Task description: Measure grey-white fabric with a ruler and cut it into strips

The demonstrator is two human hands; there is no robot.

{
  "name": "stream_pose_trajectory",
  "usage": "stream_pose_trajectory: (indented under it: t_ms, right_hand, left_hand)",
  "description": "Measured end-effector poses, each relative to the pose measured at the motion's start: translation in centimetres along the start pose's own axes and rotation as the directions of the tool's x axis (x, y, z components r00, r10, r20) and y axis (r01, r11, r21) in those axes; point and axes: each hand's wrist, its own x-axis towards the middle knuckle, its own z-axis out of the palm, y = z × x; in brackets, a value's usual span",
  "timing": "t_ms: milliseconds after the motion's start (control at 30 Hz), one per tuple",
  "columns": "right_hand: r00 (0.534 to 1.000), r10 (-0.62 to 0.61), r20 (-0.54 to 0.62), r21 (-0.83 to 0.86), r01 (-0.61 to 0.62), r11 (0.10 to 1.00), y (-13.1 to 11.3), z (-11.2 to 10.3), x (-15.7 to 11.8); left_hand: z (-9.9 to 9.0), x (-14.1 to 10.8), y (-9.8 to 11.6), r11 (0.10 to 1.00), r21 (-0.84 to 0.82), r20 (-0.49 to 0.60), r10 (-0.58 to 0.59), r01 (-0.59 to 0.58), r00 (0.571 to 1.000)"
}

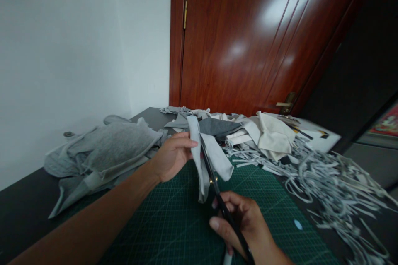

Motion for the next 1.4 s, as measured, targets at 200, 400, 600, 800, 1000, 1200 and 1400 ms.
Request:
stream_pose_trajectory:
  t_ms: [200,400,600,800,1000,1200,1400]
  right_hand:
    - [1.0,-0.005,-0.017,-0.005,0.005,1.0,-0.1,0.2,-0.2]
    - [0.999,-0.047,0.026,0.092,0.045,0.995,-0.1,0.1,-0.1]
    - [0.997,-0.076,0.031,0.147,0.07,0.987,-0.1,0.4,-0.2]
    - [0.998,-0.048,0.037,0.109,0.044,0.993,-0.9,0.4,-0.1]
    - [0.996,-0.078,0.044,0.115,0.072,0.991,-1.0,0.5,0.0]
    - [0.994,-0.105,0.02,0.115,0.102,0.988,-1.1,0.5,0.1]
    - [0.994,-0.113,-0.003,0.113,0.112,0.987,-0.7,0.4,0.1]
  left_hand:
    - [0.1,0.0,0.2,0.999,0.029,0.01,0.017,-0.017,1.0]
    - [0.4,0.0,-0.6,1.0,0.015,0.032,0.02,-0.021,0.999]
    - [0.4,0.0,-1.0,0.999,0.003,0.078,-0.037,0.037,0.996]
    - [0.4,-0.2,-1.0,0.996,0.033,0.09,-0.09,0.087,0.992]
    - [0.3,-0.4,-1.1,0.993,0.076,0.097,-0.102,0.095,0.99]
    - [0.2,-0.3,-0.9,0.998,0.026,0.08,-0.062,0.06,0.995]
    - [0.3,-0.1,-0.5,0.999,0.016,-0.013,0.044,-0.044,0.999]
